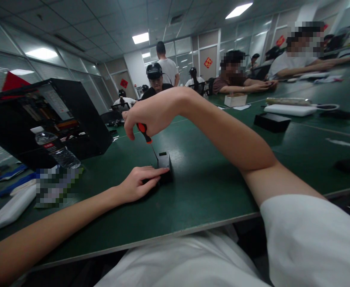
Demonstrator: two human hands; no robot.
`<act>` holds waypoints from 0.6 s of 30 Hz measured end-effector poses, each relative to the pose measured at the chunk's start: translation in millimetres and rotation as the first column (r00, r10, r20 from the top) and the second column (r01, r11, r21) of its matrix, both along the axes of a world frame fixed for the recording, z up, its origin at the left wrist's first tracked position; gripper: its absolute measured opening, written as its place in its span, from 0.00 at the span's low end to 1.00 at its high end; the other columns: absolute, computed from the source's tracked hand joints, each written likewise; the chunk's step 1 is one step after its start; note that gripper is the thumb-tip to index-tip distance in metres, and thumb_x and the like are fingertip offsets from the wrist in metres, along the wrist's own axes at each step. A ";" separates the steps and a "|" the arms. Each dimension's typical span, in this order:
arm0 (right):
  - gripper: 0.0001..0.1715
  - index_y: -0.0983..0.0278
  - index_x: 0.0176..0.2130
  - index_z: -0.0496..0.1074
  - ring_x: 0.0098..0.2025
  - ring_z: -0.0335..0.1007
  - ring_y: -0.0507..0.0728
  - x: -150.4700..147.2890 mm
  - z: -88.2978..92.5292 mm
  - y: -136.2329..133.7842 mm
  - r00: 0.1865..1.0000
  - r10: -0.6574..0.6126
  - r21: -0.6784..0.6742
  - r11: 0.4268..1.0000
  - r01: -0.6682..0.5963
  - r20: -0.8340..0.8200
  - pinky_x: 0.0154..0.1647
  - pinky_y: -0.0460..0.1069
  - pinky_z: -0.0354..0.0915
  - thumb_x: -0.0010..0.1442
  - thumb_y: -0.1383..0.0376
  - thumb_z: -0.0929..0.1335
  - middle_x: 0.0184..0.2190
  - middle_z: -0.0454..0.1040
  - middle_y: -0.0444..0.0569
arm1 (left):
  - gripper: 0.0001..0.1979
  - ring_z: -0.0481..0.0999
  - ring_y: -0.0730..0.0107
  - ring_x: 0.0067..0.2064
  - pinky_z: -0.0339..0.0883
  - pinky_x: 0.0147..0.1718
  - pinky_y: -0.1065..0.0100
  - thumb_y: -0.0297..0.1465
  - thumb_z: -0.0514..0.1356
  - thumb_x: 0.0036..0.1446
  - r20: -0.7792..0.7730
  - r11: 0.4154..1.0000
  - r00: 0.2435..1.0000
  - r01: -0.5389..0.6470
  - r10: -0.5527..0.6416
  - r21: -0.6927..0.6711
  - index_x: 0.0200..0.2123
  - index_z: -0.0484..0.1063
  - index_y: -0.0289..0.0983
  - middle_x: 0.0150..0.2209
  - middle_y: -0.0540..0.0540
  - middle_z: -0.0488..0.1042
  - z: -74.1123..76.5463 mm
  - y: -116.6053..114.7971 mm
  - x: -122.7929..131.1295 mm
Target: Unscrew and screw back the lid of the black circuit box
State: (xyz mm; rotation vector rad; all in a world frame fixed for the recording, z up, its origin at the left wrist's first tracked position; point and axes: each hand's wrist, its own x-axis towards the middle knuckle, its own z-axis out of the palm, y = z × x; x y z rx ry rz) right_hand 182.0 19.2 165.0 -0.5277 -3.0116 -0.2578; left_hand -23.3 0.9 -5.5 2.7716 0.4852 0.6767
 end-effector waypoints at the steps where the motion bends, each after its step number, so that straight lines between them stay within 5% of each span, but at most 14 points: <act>1: 0.19 0.61 0.52 0.77 0.48 0.72 0.58 0.0 -0.4 0.0 1.000 -0.005 0.007 1.000 0.005 -0.007 0.46 0.51 0.65 0.61 0.64 0.70 0.52 0.76 0.46 | 0.21 0.76 0.69 0.34 0.68 0.37 0.70 0.28 0.53 0.68 0.000 1.000 1.000 0.000 0.000 -0.001 0.61 0.72 0.33 0.35 0.43 0.79 0.0 0.0 0.0; 6: 0.16 0.64 0.49 0.78 0.44 0.74 0.57 -1.5 -2.7 -0.7 0.991 -0.129 0.030 0.991 0.130 -0.034 0.44 0.52 0.65 0.68 0.60 0.65 0.44 0.79 0.46 | 0.20 0.76 0.69 0.34 0.68 0.37 0.70 0.28 0.53 0.68 -0.013 1.000 1.000 -0.015 0.015 -0.001 0.61 0.72 0.34 0.36 0.43 0.79 -0.7 0.3 -0.1; 12: 0.20 0.61 0.53 0.77 0.48 0.73 0.58 -0.2 -1.7 -0.6 1.000 -0.025 0.022 0.999 0.025 0.009 0.47 0.52 0.65 0.61 0.67 0.70 0.52 0.76 0.47 | 0.20 0.77 0.68 0.35 0.68 0.37 0.70 0.28 0.53 0.69 -0.003 1.000 1.000 -0.003 0.003 -0.007 0.61 0.72 0.34 0.36 0.43 0.79 -1.1 0.5 0.6; 18: 0.16 0.65 0.50 0.78 0.43 0.74 0.57 -1.2 -2.4 -0.7 0.995 -0.099 0.102 0.990 0.100 -0.011 0.42 0.51 0.65 0.65 0.63 0.67 0.46 0.78 0.49 | 0.20 0.76 0.69 0.34 0.68 0.36 0.70 0.27 0.54 0.68 0.006 1.000 1.000 0.004 -0.004 0.001 0.61 0.72 0.33 0.35 0.43 0.79 -1.6 0.9 0.5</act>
